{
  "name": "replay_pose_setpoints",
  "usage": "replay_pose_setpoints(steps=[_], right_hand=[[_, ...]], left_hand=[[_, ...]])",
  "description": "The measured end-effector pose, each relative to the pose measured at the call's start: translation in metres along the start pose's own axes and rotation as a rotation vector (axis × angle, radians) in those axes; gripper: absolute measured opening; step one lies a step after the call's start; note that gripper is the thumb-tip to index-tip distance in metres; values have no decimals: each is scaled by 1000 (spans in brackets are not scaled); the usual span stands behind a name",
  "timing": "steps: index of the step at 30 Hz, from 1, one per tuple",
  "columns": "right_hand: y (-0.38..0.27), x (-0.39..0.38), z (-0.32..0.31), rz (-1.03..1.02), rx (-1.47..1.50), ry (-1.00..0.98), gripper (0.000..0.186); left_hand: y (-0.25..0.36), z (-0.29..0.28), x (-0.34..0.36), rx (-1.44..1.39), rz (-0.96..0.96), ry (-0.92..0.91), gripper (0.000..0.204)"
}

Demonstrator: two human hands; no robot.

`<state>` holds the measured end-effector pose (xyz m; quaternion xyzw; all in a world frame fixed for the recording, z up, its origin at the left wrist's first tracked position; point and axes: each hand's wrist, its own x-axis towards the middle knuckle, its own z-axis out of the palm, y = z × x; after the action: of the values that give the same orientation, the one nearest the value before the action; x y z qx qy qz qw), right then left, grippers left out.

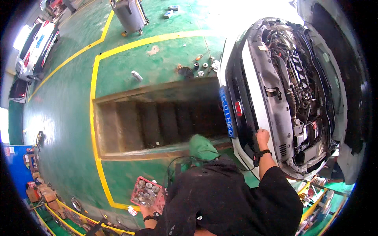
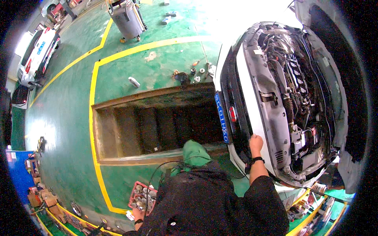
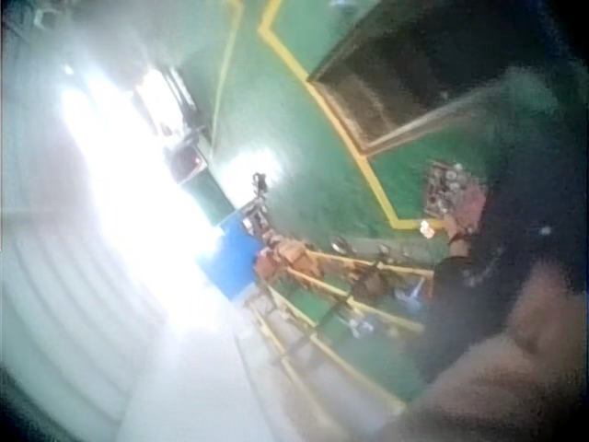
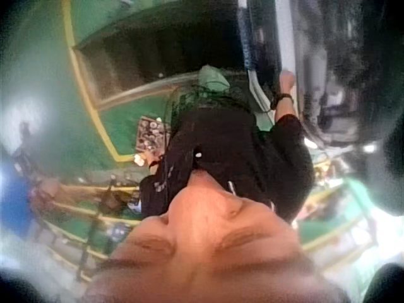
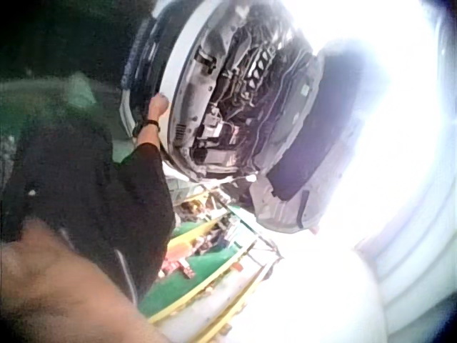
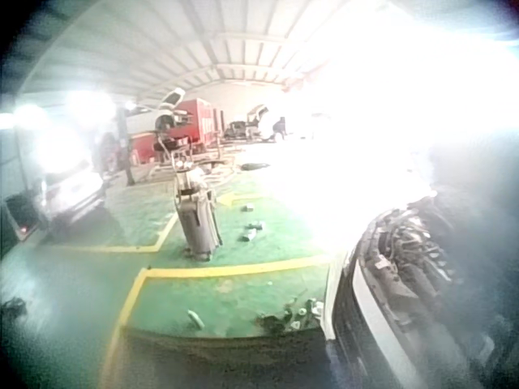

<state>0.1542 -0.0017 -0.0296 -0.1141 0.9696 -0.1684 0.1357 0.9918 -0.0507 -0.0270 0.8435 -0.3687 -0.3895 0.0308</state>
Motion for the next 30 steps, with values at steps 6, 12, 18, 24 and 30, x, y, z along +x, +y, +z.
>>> replay_pose_setpoints(steps=[6, 12, 18, 24, 30], right_hand=[[-116, 67, 62, -21, 111, 94, 38], [-307, 188, 119, 65, 393, 113, 30], [-490, 383, 194, 75, 287, 136, 28], [-745, 408, 142, -253, 333, -239, 28], [-828, 447, 47, -201, 429, -232, 26]], left_hand=[[128, -16, 142, -816, -323, -16, 27], [462, -16, 297, -596, -30, 61, 27], [846, 51, 395, -284, 424, -39, 35], [1002, 84, 458, -170, 221, -208, 32], [1088, 105, 546, -147, 184, -347, 36]])
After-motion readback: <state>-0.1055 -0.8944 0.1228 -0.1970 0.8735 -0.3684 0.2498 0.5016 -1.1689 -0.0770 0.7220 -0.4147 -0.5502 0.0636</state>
